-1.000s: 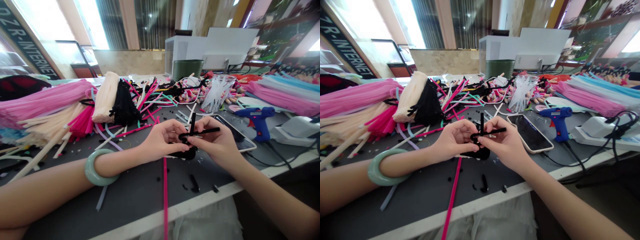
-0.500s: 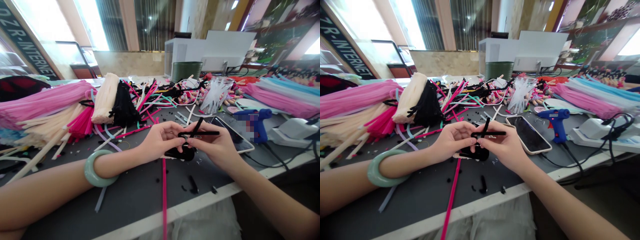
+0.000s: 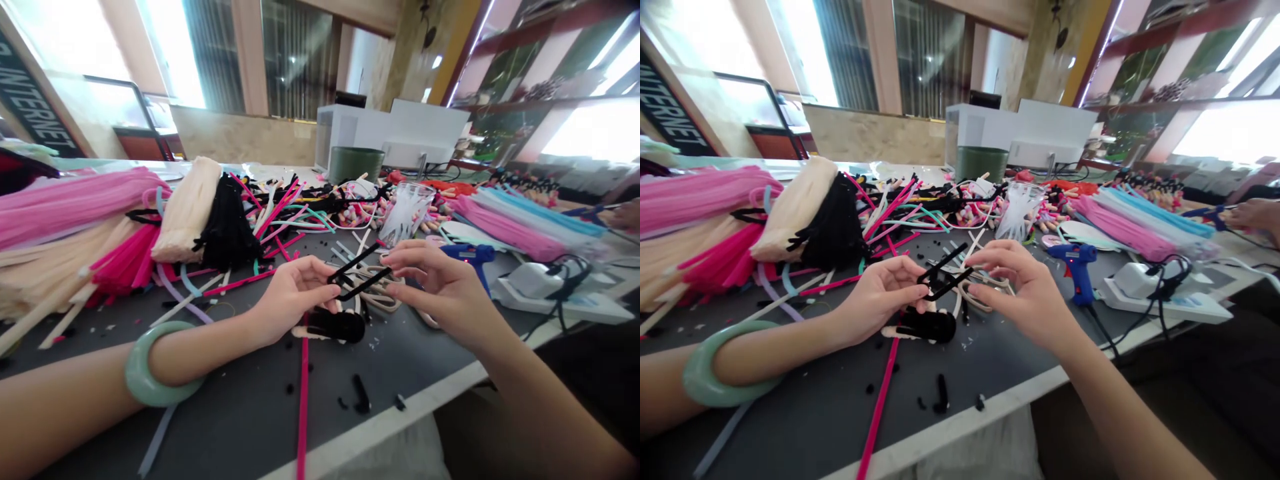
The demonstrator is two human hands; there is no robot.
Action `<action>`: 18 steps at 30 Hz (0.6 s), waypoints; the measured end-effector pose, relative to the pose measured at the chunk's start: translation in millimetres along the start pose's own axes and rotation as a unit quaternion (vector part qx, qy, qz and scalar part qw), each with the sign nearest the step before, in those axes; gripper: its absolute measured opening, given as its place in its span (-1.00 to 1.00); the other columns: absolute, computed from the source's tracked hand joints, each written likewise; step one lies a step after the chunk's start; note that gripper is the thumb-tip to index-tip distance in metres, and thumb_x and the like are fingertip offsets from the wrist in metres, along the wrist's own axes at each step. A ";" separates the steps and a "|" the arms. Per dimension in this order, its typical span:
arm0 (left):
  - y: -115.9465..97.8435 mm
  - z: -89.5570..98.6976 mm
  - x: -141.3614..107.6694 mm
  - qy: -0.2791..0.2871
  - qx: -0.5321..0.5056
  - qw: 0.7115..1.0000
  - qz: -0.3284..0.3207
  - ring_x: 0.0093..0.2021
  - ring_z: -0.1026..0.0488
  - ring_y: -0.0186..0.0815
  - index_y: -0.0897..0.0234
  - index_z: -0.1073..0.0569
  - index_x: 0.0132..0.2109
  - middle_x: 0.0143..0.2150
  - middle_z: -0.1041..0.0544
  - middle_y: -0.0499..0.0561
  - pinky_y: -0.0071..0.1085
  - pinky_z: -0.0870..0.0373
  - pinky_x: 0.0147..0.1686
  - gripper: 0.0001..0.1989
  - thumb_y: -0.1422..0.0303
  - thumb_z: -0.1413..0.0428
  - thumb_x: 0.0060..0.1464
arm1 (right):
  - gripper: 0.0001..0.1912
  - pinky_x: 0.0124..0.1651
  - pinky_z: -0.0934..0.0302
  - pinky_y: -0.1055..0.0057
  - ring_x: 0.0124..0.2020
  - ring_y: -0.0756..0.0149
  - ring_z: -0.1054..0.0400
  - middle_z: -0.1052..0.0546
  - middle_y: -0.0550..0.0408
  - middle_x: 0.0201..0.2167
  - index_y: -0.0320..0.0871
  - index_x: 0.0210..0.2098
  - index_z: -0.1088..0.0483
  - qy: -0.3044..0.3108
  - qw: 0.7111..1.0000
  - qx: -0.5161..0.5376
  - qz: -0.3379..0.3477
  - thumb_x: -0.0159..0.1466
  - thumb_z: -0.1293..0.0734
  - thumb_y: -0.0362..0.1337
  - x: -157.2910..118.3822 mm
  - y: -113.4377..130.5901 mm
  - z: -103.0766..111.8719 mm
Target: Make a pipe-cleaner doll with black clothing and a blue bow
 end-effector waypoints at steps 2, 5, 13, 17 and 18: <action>0.4 1.3 0.3 -0.004 0.008 1.000 0.000 -0.52 -0.51 -0.44 0.34 -0.36 -0.27 -0.51 -0.52 -0.11 -0.56 -0.45 -0.46 -0.73 0.42 -0.30 -0.08 | -0.61 -0.28 -0.31 0.33 -0.33 0.30 -0.37 -0.45 0.10 -0.27 -0.03 -0.07 -0.37 -0.045 0.995 -0.072 -0.058 0.11 -0.43 -0.17 -8.6 -14.8 25.4; 0.5 2.1 0.5 -0.011 0.016 1.000 0.003 -0.52 -0.51 -0.44 0.33 -0.36 -0.26 -0.52 -0.52 -0.12 -0.56 -0.46 -0.45 -0.70 0.41 -0.31 -0.11 | -0.78 -0.41 -0.19 0.29 -0.52 0.25 -0.34 -0.45 0.12 -0.55 -0.09 -0.41 -0.41 -0.079 0.917 -0.360 -0.151 0.12 -0.36 -0.06 -29.8 -42.1 75.1; -0.5 1.8 0.3 -0.028 0.038 0.999 0.014 -0.54 -0.52 -0.40 0.36 -0.38 -0.33 -0.54 -0.54 -0.08 -0.54 -0.45 -0.47 -0.70 0.41 -0.34 -0.17 | -0.52 -0.46 -0.13 0.21 -0.46 -0.04 -0.39 -0.47 -0.19 -0.54 -0.14 -0.49 -0.35 -0.049 0.750 -0.617 -0.232 0.24 -0.15 0.14 -49.9 -100.6 142.4; -1.3 1.0 0.0 -0.024 0.036 0.999 0.011 -0.56 -0.51 -0.40 0.36 -0.36 -0.35 -0.57 -0.53 -0.09 -0.54 -0.44 -0.47 -0.70 0.43 -0.34 -0.18 | -0.50 -0.44 -0.15 0.20 -0.44 -0.09 -0.41 -0.49 -0.26 -0.51 -0.23 -0.43 -0.40 -0.037 0.743 -0.602 -0.291 0.21 -0.17 0.12 -45.1 -123.0 136.1; -1.2 0.7 -0.1 -0.022 0.035 0.999 0.011 -0.56 -0.51 -0.40 0.36 -0.36 -0.35 -0.57 -0.53 -0.09 -0.55 -0.43 -0.48 -0.70 0.44 -0.34 -0.18 | -0.49 -0.43 -0.16 0.19 -0.44 -0.10 -0.41 -0.50 -0.28 -0.49 -0.24 -0.41 -0.42 -0.040 0.747 -0.597 -0.291 0.21 -0.17 0.10 -43.4 -124.9 133.9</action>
Point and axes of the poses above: each hand's wrist, its own x-axis towards the middle knuckle, its own z-axis out of the back of the hand, y = z × x, the point moved 9 cm from there along x, towards the middle knuckle
